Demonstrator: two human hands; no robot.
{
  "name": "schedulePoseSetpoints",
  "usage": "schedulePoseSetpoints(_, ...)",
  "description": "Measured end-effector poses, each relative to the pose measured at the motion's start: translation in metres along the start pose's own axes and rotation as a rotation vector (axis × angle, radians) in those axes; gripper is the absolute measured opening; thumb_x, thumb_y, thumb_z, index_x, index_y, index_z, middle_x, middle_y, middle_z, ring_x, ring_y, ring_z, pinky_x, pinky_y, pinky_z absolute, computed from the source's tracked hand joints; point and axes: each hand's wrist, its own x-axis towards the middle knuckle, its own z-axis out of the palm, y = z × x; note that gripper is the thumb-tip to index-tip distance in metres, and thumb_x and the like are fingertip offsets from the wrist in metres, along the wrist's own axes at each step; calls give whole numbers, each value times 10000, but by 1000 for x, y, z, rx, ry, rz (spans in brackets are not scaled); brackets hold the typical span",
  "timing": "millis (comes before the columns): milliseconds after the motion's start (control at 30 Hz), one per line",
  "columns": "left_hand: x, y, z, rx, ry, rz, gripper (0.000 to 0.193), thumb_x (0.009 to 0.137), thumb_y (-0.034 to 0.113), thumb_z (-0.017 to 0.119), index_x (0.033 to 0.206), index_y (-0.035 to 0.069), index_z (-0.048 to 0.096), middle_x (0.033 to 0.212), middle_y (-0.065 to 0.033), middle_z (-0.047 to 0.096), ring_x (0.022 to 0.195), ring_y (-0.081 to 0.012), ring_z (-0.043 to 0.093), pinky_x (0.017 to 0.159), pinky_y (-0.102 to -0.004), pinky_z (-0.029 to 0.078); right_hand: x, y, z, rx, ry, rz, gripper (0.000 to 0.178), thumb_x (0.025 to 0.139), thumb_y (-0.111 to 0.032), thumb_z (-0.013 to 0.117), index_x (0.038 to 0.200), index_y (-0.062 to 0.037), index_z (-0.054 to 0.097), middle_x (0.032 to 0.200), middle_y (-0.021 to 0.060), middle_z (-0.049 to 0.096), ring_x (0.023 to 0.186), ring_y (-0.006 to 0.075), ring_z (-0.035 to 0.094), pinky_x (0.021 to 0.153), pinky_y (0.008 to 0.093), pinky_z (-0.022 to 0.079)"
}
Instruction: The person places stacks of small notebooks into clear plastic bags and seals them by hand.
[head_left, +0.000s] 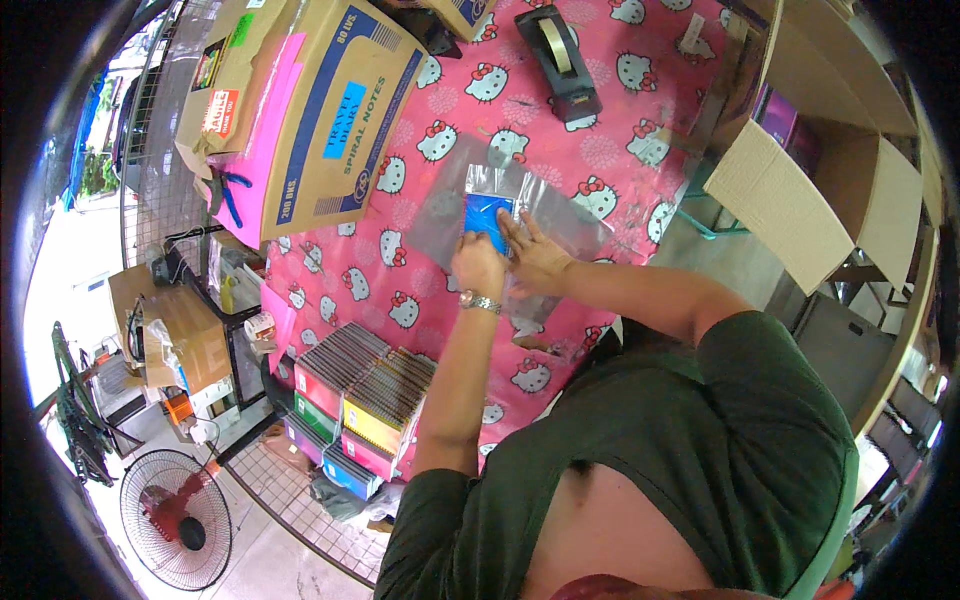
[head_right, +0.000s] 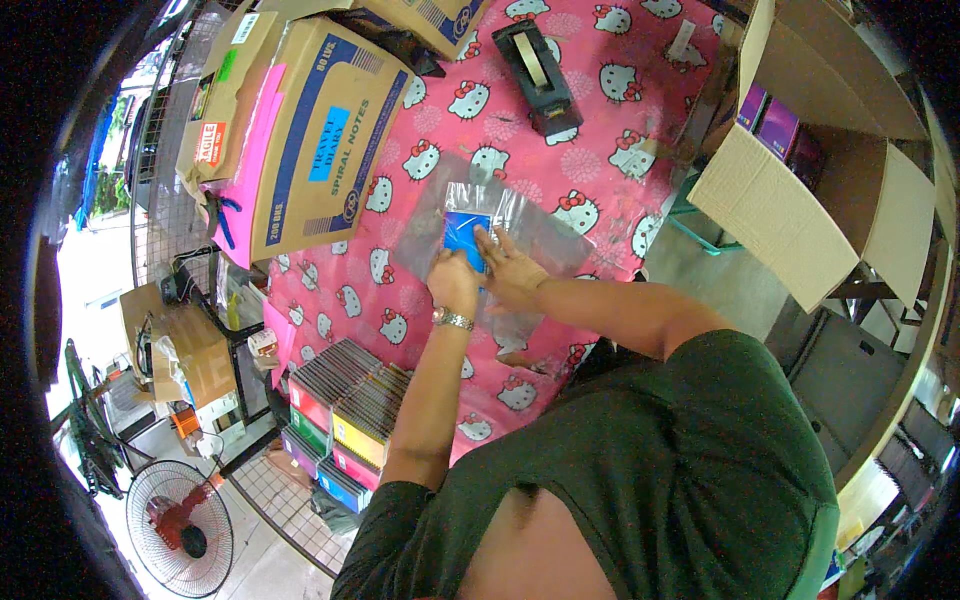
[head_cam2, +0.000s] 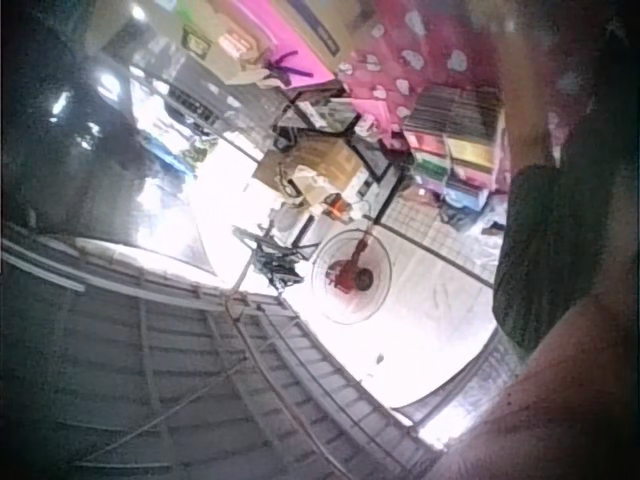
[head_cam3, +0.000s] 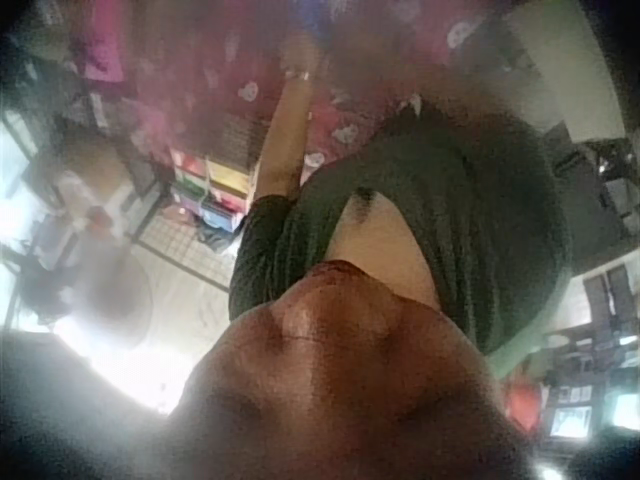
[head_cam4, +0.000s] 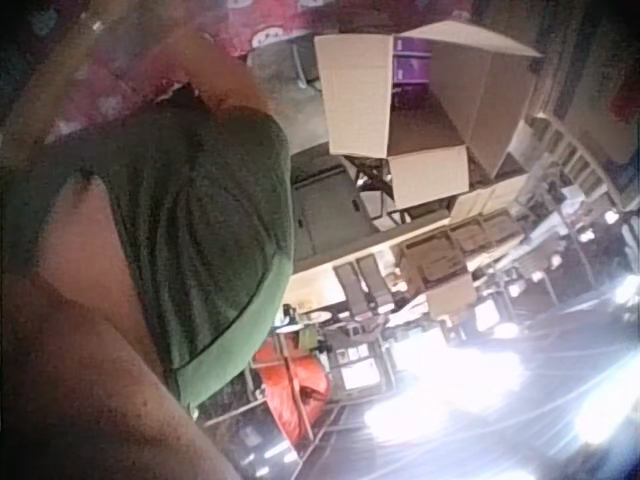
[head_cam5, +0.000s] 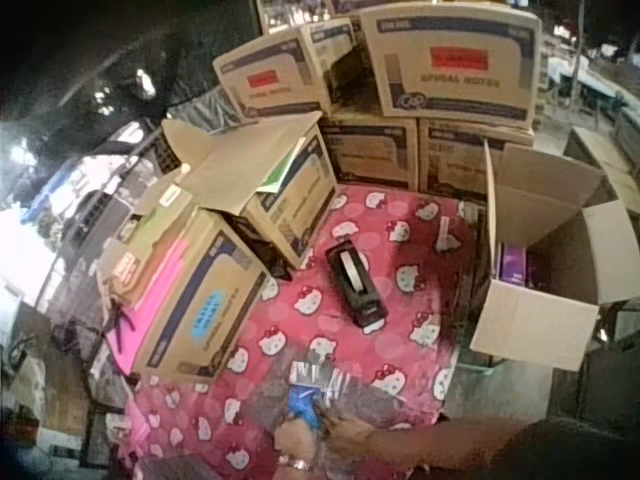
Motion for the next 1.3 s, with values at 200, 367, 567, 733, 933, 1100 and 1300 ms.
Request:
schedulePoseSetpoints(200,2,4,22,157,2,35,113,753,112,584,784,30,655,851,-127,641,810,-275,635,670,-364,538,9,-7,-4,-227,-92,98,792,768,-639,533,1379,-144,432,1496,202,220,1401,426,34,1119,570,10)
schedulePoseSetpoints(367,1,-2,21,63,-6,-78,116,749,109,579,756,41,672,790,-144,656,741,-294,654,647,-382,535,-11,22,-31,-12,-162,-164,800,758,-630,564,1406,-194,392,1512,173,196,1409,401,29,1123,561,0)
schedulePoseSetpoints(567,5,-16,-11,-435,246,-287,112,718,140,593,701,94,693,713,-133,654,674,-325,642,615,-420,517,10,32,-13,24,-48,-204,768,771,-630,539,1408,-229,383,1518,199,141,1409,409,7,1083,638,18)
schedulePoseSetpoints(733,3,7,12,-132,110,-271,115,717,152,604,753,83,689,714,-131,657,660,-310,648,613,-422,520,23,13,-9,-19,-64,-45,776,740,-590,593,1390,-208,413,1529,194,86,1402,431,-41,1066,661,-2)
schedulePoseSetpoints(933,3,10,16,15,-140,-220,253,772,162,568,951,-3,637,970,-173,655,858,-314,649,694,-407,542,5,83,-46,543,342,-67,439,738,-345,662,1088,-81,648,1385,175,423,1293,345,369,1041,533,254)
schedulePoseSetpoints(1100,-16,33,38,186,33,-108,459,802,161,529,1208,-54,526,1227,-270,539,1141,-330,552,836,-415,519,-7,230,-41,791,853,908,224,816,-249,666,917,-50,672,721,98,634,638,260,590,648,365,485)
schedulePoseSetpoints(1300,-34,-8,26,97,-13,106,432,833,104,488,1235,-53,511,1275,-248,516,1183,-313,525,950,-387,465,1,224,-53,1613,826,977,111,841,-209,661,827,-104,630,735,-18,558,648,75,498,594,240,428)
